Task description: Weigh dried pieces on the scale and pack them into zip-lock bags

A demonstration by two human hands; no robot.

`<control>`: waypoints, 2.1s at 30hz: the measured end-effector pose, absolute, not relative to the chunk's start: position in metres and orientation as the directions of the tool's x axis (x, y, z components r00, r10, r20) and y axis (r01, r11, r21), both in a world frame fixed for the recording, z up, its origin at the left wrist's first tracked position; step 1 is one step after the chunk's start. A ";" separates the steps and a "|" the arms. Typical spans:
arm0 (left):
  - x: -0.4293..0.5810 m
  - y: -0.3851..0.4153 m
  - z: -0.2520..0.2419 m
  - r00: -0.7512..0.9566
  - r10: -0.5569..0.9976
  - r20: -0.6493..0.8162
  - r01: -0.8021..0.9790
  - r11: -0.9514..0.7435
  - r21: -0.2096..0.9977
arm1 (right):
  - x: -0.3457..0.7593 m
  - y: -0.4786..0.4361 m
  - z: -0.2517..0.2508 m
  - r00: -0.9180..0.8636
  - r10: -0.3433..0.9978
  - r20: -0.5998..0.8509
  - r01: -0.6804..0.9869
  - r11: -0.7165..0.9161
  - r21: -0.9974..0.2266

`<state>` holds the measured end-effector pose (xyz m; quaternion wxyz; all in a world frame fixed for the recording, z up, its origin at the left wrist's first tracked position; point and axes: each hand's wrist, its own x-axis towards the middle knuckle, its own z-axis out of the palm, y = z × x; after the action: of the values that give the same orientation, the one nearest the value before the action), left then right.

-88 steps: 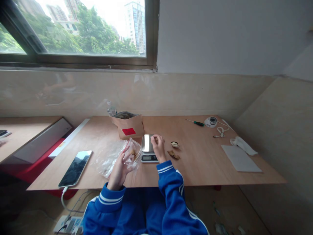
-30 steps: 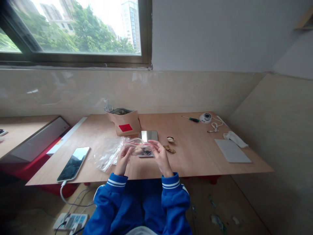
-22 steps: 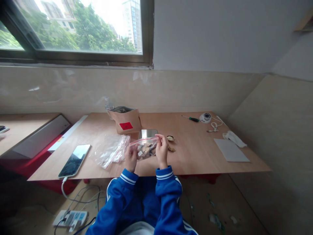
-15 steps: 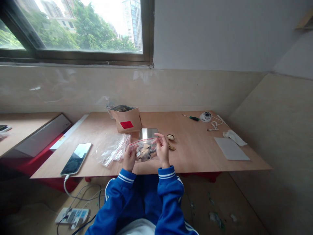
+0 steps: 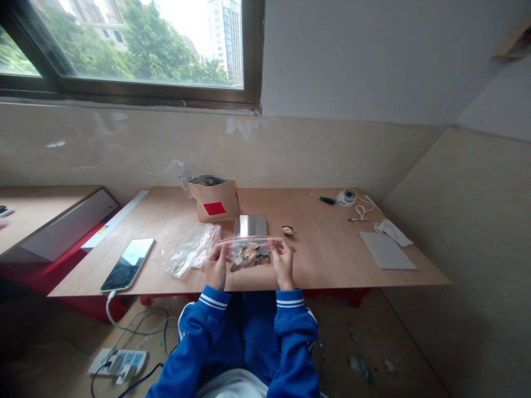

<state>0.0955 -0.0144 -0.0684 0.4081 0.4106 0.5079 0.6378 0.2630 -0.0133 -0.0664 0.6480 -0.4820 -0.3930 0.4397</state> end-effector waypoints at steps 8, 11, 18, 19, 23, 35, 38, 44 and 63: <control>0.090 -0.009 -0.077 -0.249 0.968 -0.016 -0.338 -0.071 0.938 | 0.261 -0.019 -0.078 0.338 0.932 0.133 -0.090 0.173 -0.981; 0.090 -0.009 -0.079 -0.221 0.975 -0.004 -0.340 -0.073 0.938 | 0.262 -0.021 -0.079 0.391 0.913 0.119 -0.093 0.168 -0.981; 0.085 -0.007 -0.088 -0.235 0.968 0.084 -0.232 -0.139 0.963 | 0.265 -0.022 -0.084 0.506 0.850 0.149 -0.046 0.199 -0.979; 0.083 -0.007 -0.090 -0.232 0.968 0.091 -0.215 -0.142 0.966 | 0.266 -0.023 -0.084 0.509 0.846 0.161 -0.024 0.201 -0.979; 0.078 -0.006 -0.096 -0.221 0.971 0.087 -0.189 -0.131 0.973 | 0.268 -0.024 -0.090 0.476 0.856 0.203 0.062 0.197 -0.978; 0.077 -0.003 -0.096 -0.225 0.954 0.197 -0.038 -0.211 0.977 | 0.238 -0.019 -0.062 0.284 0.769 0.573 0.711 0.232 -0.663; 0.076 -0.005 -0.094 -0.219 0.946 0.237 0.004 -0.242 0.970 | 0.219 -0.016 -0.040 -0.053 0.868 0.494 0.774 0.348 -0.529; 0.072 -0.007 -0.087 -0.189 0.923 0.334 0.130 -0.314 0.940 | 0.209 -0.002 -0.024 -0.245 0.922 0.301 0.769 0.373 -0.519; 0.057 -0.003 -0.091 -0.278 0.902 0.329 0.161 -0.294 0.942 | 0.195 0.000 -0.035 -0.424 0.750 0.508 0.782 0.586 -0.213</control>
<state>0.0571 -0.0030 -0.0908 0.3018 0.5195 0.5115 0.6142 0.1950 0.0001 -0.0351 0.2861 -0.4543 -0.8432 -0.0279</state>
